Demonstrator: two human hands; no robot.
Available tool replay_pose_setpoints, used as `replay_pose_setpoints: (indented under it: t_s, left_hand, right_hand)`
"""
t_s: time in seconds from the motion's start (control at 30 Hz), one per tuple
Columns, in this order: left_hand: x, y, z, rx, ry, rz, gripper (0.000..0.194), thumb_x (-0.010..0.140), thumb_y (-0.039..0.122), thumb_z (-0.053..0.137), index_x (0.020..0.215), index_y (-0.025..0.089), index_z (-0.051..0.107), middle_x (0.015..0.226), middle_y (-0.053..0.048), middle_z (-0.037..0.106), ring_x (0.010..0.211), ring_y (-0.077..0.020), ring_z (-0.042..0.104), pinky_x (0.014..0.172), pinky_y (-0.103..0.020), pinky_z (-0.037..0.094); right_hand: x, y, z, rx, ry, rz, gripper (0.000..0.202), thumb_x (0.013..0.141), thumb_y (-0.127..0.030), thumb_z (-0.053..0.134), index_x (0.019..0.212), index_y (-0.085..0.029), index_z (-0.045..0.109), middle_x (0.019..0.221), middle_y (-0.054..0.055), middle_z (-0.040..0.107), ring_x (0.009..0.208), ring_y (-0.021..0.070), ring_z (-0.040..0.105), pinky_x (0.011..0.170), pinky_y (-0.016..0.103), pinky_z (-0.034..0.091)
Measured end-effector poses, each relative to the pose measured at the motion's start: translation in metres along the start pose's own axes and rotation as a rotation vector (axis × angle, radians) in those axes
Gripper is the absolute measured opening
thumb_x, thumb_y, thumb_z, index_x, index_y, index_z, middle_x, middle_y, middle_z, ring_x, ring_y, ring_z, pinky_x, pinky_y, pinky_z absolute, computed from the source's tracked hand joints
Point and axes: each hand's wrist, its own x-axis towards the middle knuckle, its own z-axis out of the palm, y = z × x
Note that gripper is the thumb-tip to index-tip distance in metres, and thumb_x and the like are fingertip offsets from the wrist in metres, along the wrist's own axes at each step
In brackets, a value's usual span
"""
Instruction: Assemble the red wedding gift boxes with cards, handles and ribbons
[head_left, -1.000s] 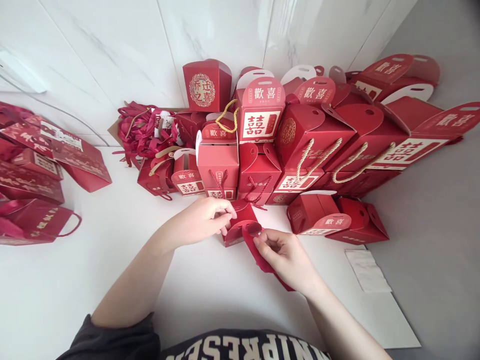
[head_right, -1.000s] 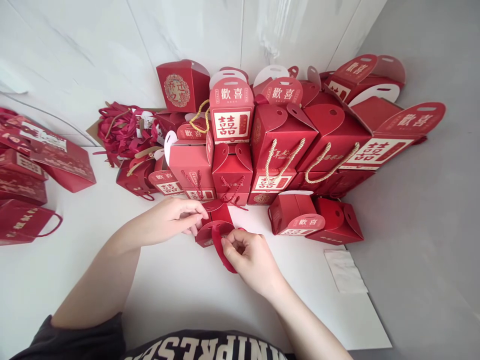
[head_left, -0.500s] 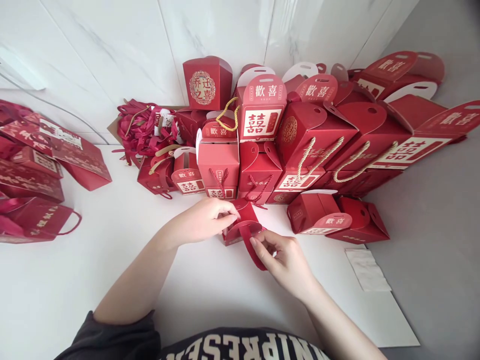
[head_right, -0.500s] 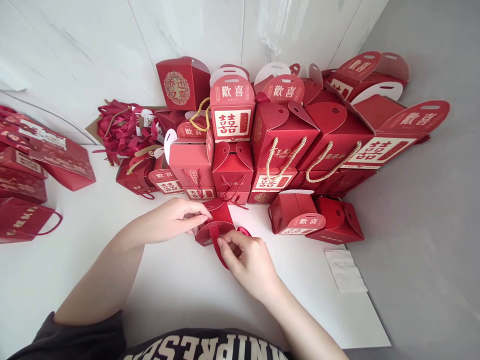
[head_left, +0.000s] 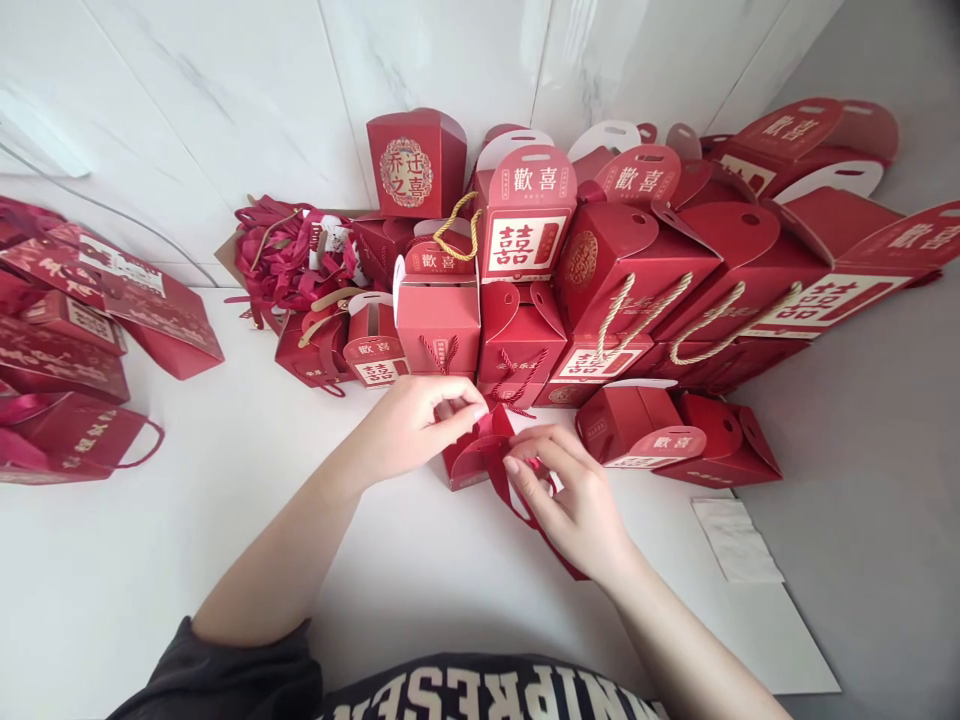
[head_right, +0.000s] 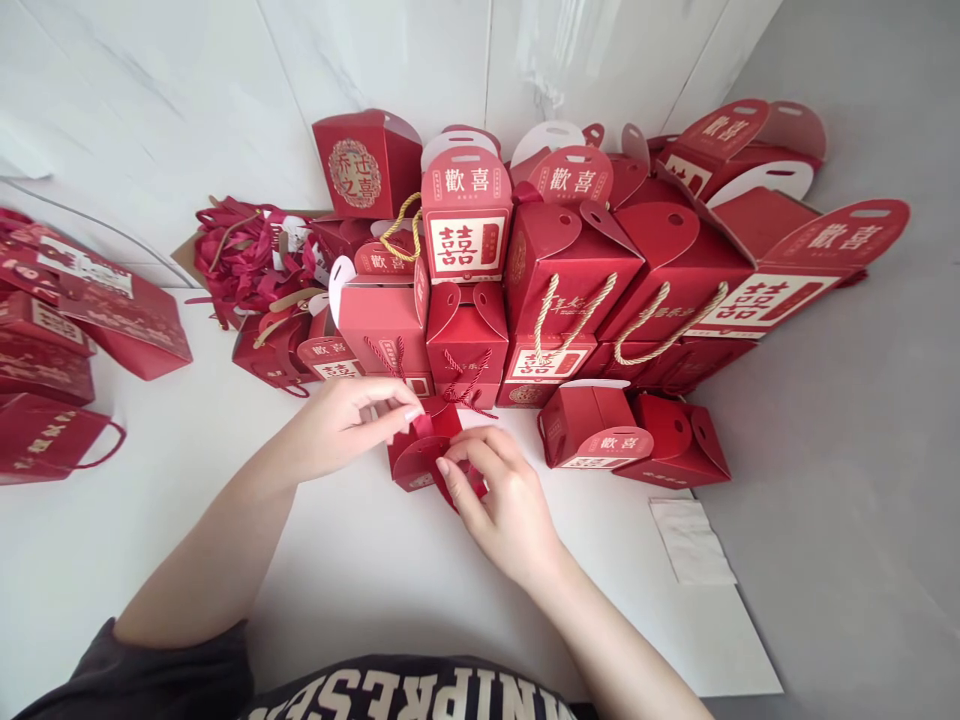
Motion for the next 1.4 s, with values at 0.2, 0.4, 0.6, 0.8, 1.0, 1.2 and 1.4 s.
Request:
replay_pose_setpoints:
  t_s: [0.2,0.4,0.6,0.8,1.0,1.2,1.4]
  left_hand:
    - [-0.01,0.007,-0.008,0.062,0.167,0.18,0.024,0.095,0.034,0.049,0.096,0.02,0.068,0.097,-0.004,0.068,0.077,-0.0134,0.061,0.068,-0.024,0.049]
    - [-0.003,-0.015,-0.009,0.31,-0.043,0.04,0.039,0.084,0.027,0.058,0.123,0.025,0.062,0.117,-0.005,0.067,0.105,-0.0243,0.063,0.085,-0.032,0.05]
    - [0.007,-0.027,-0.01,0.186,0.046,-0.112,0.028,0.09,0.037,0.051,0.098,0.021,0.072,0.093,-0.005,0.074,0.087,-0.0228,0.069,0.078,-0.03,0.052]
    - [0.004,-0.026,-0.015,0.1,0.003,-0.117,0.029,0.089,0.039,0.053,0.1,0.022,0.072,0.096,-0.004,0.075,0.089,-0.0216,0.07,0.079,-0.028,0.053]
    - [0.002,-0.024,-0.016,0.111,-0.009,-0.128,0.026,0.086,0.037,0.055,0.099,0.023,0.073,0.093,-0.004,0.075,0.085,-0.0219,0.069,0.074,-0.028,0.053]
    - [0.0,-0.021,-0.019,0.16,-0.013,-0.116,0.025,0.086,0.036,0.053,0.091,0.022,0.072,0.082,-0.004,0.073,0.078,-0.0215,0.067,0.067,-0.027,0.05]
    - [-0.001,-0.019,-0.02,0.157,-0.015,-0.114,0.025,0.086,0.039,0.053,0.091,0.022,0.072,0.08,-0.003,0.072,0.073,-0.0202,0.065,0.064,-0.027,0.047]
  right_hand:
    - [0.024,-0.012,-0.009,0.158,-0.068,-0.138,0.025,0.096,-0.034,0.054,0.116,-0.028,0.068,0.131,0.007,0.061,0.121,0.0248,0.057,0.105,0.041,0.043]
    - [0.031,-0.004,0.003,0.32,-0.065,0.11,0.026,0.096,-0.041,0.054,0.099,-0.024,0.073,0.102,0.005,0.072,0.101,0.0208,0.065,0.091,0.032,0.049]
    - [0.035,0.004,0.013,0.287,-0.131,0.197,0.029,0.095,-0.042,0.053,0.095,-0.022,0.074,0.098,0.004,0.074,0.097,0.0213,0.067,0.09,0.032,0.048]
    - [0.044,0.007,0.023,0.287,-0.108,0.134,0.028,0.095,-0.041,0.053,0.096,-0.021,0.073,0.101,0.004,0.074,0.099,0.0206,0.067,0.089,0.03,0.047]
    - [0.048,0.006,0.027,0.291,-0.127,0.137,0.028,0.094,-0.04,0.054,0.098,-0.021,0.074,0.099,0.003,0.075,0.097,0.0202,0.067,0.088,0.029,0.047]
    - [0.049,0.007,0.029,0.266,-0.131,0.172,0.031,0.093,-0.041,0.053,0.094,-0.02,0.075,0.092,0.002,0.075,0.087,0.0196,0.067,0.079,0.028,0.047]
    - [0.051,0.005,0.03,0.244,-0.139,0.153,0.03,0.094,-0.039,0.052,0.094,-0.02,0.075,0.092,0.003,0.075,0.085,0.019,0.066,0.078,0.028,0.047]
